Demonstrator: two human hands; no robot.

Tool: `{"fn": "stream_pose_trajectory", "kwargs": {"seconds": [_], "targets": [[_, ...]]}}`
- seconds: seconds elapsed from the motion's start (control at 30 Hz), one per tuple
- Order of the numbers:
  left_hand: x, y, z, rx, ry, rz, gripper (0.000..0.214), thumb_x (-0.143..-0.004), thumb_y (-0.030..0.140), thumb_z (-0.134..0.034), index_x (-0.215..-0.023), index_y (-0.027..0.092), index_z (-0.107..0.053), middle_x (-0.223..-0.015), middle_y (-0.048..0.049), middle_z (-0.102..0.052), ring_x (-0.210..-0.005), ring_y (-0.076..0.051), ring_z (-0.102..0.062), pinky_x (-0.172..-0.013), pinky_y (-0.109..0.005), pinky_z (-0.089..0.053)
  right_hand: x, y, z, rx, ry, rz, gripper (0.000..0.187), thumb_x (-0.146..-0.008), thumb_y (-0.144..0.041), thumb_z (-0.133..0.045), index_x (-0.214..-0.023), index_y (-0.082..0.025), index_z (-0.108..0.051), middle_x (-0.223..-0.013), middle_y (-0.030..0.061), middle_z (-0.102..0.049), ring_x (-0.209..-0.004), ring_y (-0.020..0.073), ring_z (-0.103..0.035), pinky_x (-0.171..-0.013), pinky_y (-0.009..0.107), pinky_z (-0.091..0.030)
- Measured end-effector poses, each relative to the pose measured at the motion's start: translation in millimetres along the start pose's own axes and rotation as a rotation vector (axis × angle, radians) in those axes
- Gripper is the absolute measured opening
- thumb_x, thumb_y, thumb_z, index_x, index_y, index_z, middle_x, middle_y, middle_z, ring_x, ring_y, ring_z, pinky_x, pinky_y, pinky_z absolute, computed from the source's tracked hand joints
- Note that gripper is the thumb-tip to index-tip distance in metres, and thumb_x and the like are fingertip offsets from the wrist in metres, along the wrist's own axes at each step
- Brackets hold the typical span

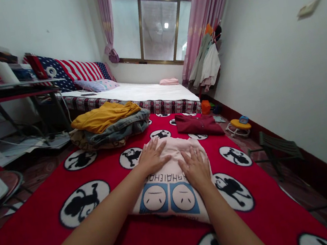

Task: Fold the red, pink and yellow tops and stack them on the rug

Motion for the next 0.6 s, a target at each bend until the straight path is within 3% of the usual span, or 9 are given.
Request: {"fn": "stream_pose_trajectory", "kwargs": {"seconds": [0.17, 0.23, 0.3, 0.37, 0.43, 0.5, 0.6], "targets": [[-20.0, -19.7, -8.4, 0.127, 0.152, 0.186, 0.065, -0.096, 0.058, -0.027, -0.147, 0.02, -0.037, -0.152, -0.0142, -0.037, -0.141, -0.029, -0.031, -0.113, -0.049, -0.027, -1.1, 7.0, -0.5, -0.163, 0.092, 0.028, 0.045, -0.094, -0.045, -0.043, -0.131, -0.027, -0.059, -0.153, 0.0097, -0.037, -0.143, 0.0311, -0.025, -0.113, 0.054, -0.015], [-18.9, -23.3, -8.8, 0.132, 0.259, 0.227, 0.058, -0.098, 0.051, -0.029, -0.14, 0.016, -0.046, -0.141, -0.0166, -0.05, -0.132, -0.028, -0.045, -0.108, -0.044, -0.035, -3.2, 15.4, -0.7, -0.27, 0.219, -0.002, 0.041, -0.091, -0.037, -0.045, -0.124, -0.021, -0.063, -0.15, 0.0128, -0.039, -0.14, 0.0299, -0.03, -0.113, 0.049, -0.022], [-14.6, -25.7, -6.4, 0.123, 0.36, 0.277, 0.052, -0.097, 0.044, -0.035, -0.135, 0.012, -0.051, -0.129, -0.0184, -0.059, -0.121, -0.028, -0.054, -0.103, -0.042, -0.04, -5.5, 27.0, -1.7, -0.371, 0.384, -0.119, 0.042, -0.088, -0.031, -0.047, -0.123, -0.014, -0.061, -0.15, 0.018, -0.036, -0.139, 0.0309, -0.031, -0.11, 0.046, -0.027], [-9.3, -27.0, -3.1, 0.142, 0.435, 0.337, 0.052, -0.095, 0.042, -0.043, -0.134, 0.009, -0.051, -0.121, -0.0205, -0.063, -0.114, -0.03, -0.059, -0.099, -0.042, -0.043, -7.5, 38.2, -5.6, -0.46, 0.481, -0.273, 0.051, -0.084, -0.029, -0.05, -0.13, -0.008, -0.053, -0.147, 0.0241, -0.037, -0.136, 0.0337, -0.036, -0.107, 0.046, -0.033], [-4.6, -27.3, -1.1, 0.2, 0.465, 0.388, 0.057, -0.091, 0.044, -0.05, -0.135, 0.007, -0.048, -0.119, -0.0227, -0.064, -0.112, -0.033, -0.061, -0.096, -0.043, -0.045, -9.2, 45.5, -11.5, -0.534, 0.482, -0.369, 0.06, -0.081, -0.03, -0.053, -0.135, -0.006, -0.046, -0.139, 0.0262, -0.047, -0.127, 0.0348, -0.047, -0.1, 0.045, -0.039], [-1.3, -27.4, -0.6, 0.301, 0.471, 0.421, 0.062, -0.087, 0.044, -0.058, -0.136, 0.007, -0.046, -0.123, -0.0242, -0.062, -0.114, -0.034, -0.06, -0.096, -0.045, -0.045, -10.5, 49.3, -15.6, -0.591, 0.475, -0.388, 0.063, -0.077, -0.031, -0.056, -0.135, -0.008, -0.045, -0.127, 0.0234, -0.058, -0.113, 0.0329, -0.058, -0.092, 0.042, -0.045], [0.5, -30.1, 3.9, 0.609, 0.506, 0.473, 0.064, -0.076, 0.032, -0.073, -0.131, 0.008, -0.051, -0.127, -0.0233, -0.06, -0.117, -0.033, -0.058, -0.098, -0.045, -0.045, -14.2, 51.9, -10.3, -0.696, 0.464, -0.314, 0.055, -0.07, -0.031, -0.061, -0.122, -0.011, -0.058, -0.103, 0.0173, -0.07, -0.094, 0.03, -0.066, -0.079, 0.037, -0.051]]}}
Point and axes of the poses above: each hand's wrist, its own x-axis away from the middle knuckle, its own z-axis out of the back of the hand, y = z × x, the point moved 2 cm from there along -x, towards the middle knuckle
